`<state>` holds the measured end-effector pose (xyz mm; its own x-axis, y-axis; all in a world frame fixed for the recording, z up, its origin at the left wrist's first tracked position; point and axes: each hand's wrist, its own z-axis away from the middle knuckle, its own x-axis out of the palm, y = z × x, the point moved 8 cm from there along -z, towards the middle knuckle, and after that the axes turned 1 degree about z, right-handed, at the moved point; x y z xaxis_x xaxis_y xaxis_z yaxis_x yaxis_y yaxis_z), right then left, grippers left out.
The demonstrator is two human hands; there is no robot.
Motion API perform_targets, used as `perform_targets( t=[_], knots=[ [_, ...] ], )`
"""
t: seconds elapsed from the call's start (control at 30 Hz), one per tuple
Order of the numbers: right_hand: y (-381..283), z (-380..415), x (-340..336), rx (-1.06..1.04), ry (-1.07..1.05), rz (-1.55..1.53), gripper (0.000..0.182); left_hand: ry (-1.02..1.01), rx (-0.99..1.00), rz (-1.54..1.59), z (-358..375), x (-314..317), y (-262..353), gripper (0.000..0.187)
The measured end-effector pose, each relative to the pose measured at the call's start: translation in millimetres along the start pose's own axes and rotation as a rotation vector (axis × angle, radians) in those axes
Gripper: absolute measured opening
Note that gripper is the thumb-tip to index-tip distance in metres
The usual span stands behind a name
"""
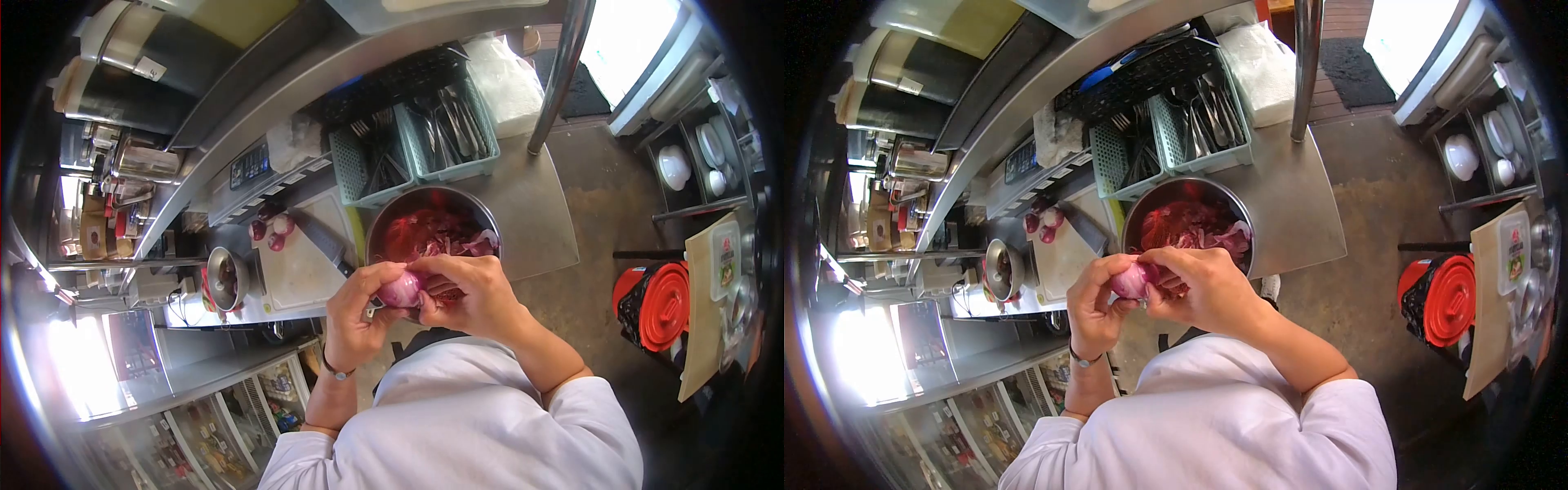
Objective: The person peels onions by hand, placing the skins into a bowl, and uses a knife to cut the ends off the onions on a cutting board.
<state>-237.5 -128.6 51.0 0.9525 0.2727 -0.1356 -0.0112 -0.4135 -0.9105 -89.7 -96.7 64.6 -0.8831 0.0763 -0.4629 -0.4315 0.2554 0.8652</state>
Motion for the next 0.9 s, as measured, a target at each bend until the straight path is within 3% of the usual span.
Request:
perform_targets(
  t=[0.23,0.3,0.53,0.73,0.8,0.9],
  knots=[
    [7,0,2,0.007,0.024,-0.015,0.029,0.054,0.027,-0.046,1,3,1,0.038],
    [10,0,5,0.091,-0.04,-0.042,0.029,0.052,0.068,-0.064,1,3,2,0.038],
    [20,-1,9,0.041,-0.008,0.009,0.027,0.066,0.063,-0.127,2,2,-2,0.036],
    [34,1,14,0.19,-0.012,-0.144,0.021,0.118,0.093,-0.073,3,2,-7,0.034],
    [52,4,18,0.391,-0.004,-0.225,0.017,0.155,0.127,-0.103,5,-1,-6,0.031],
    [43,2,10,0.289,0.105,-0.249,0.017,0.145,0.225,0.021,11,3,-10,0.032]
  ],
)
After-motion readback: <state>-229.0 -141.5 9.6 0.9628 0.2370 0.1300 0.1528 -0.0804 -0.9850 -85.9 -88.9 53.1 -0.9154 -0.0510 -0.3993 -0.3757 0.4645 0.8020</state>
